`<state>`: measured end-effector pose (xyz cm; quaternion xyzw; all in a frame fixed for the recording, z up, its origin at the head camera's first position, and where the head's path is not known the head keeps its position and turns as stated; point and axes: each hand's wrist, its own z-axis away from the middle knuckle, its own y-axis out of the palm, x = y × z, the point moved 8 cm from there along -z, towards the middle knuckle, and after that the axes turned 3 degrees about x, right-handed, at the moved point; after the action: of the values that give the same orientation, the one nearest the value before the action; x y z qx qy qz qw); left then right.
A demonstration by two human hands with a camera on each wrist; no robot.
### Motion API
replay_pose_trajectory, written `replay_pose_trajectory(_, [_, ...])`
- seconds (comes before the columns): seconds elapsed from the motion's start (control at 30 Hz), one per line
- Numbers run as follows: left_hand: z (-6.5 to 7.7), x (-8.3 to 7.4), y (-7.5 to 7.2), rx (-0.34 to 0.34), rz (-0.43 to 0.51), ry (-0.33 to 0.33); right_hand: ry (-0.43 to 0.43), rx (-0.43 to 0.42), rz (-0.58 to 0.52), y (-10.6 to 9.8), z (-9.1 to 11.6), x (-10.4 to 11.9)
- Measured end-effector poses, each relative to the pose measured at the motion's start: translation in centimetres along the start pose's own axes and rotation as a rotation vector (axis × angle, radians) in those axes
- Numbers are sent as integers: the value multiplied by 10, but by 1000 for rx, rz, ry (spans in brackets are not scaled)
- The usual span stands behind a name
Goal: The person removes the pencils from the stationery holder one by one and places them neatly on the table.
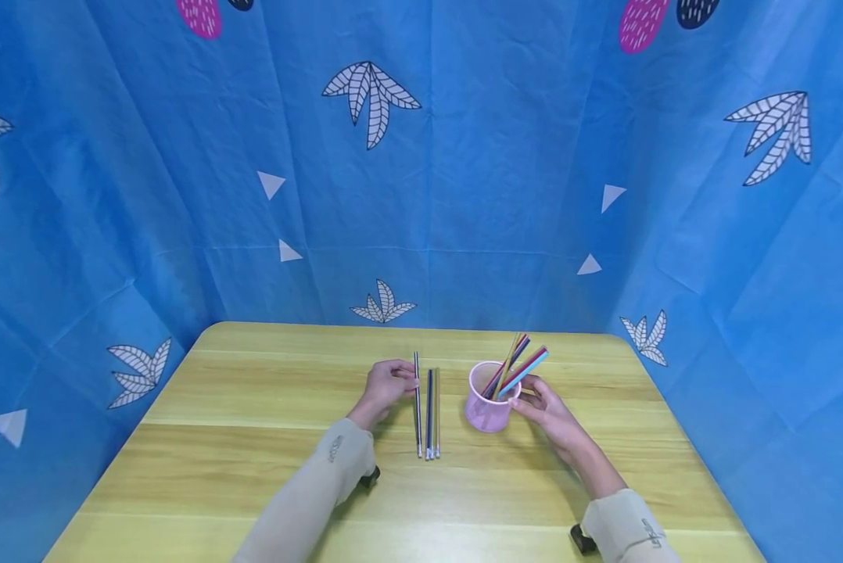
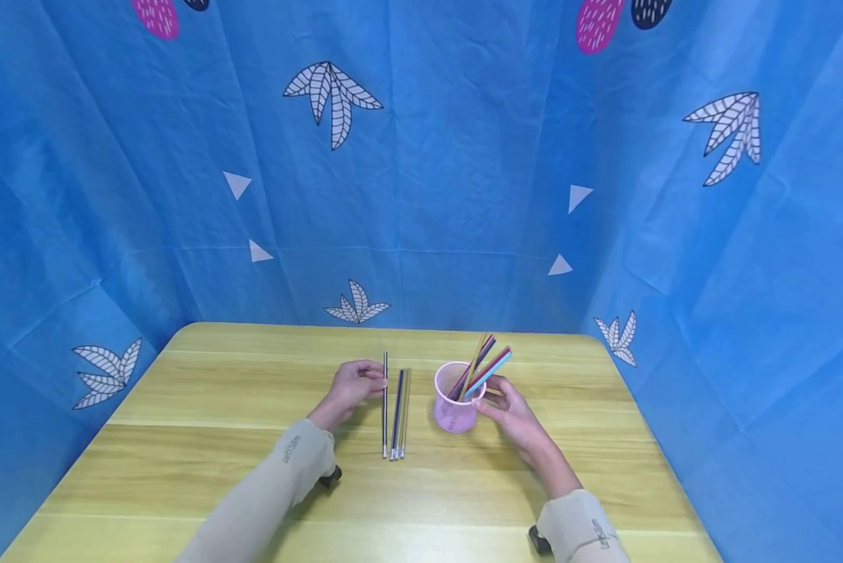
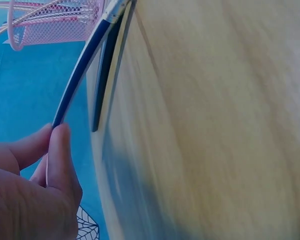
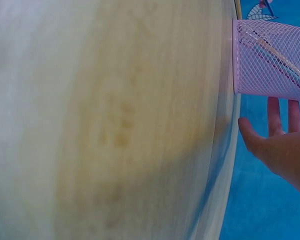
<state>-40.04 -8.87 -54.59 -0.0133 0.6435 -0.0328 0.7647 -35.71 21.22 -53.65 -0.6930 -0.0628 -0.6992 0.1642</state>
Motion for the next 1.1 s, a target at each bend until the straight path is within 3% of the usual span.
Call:
replay_pose_trajectory(0.17, [-3,3,3,-4,2,-29,-1,-1,5,0,0,0])
replay_pose_trajectory(0.47, [-5,4,8,9,-10,-26,6,-6,3,-1,-1,-1])
replay_pose_trajectory(1.1, [-4,10,17,-28,-21,-36,2,10,-11,1,0,1])
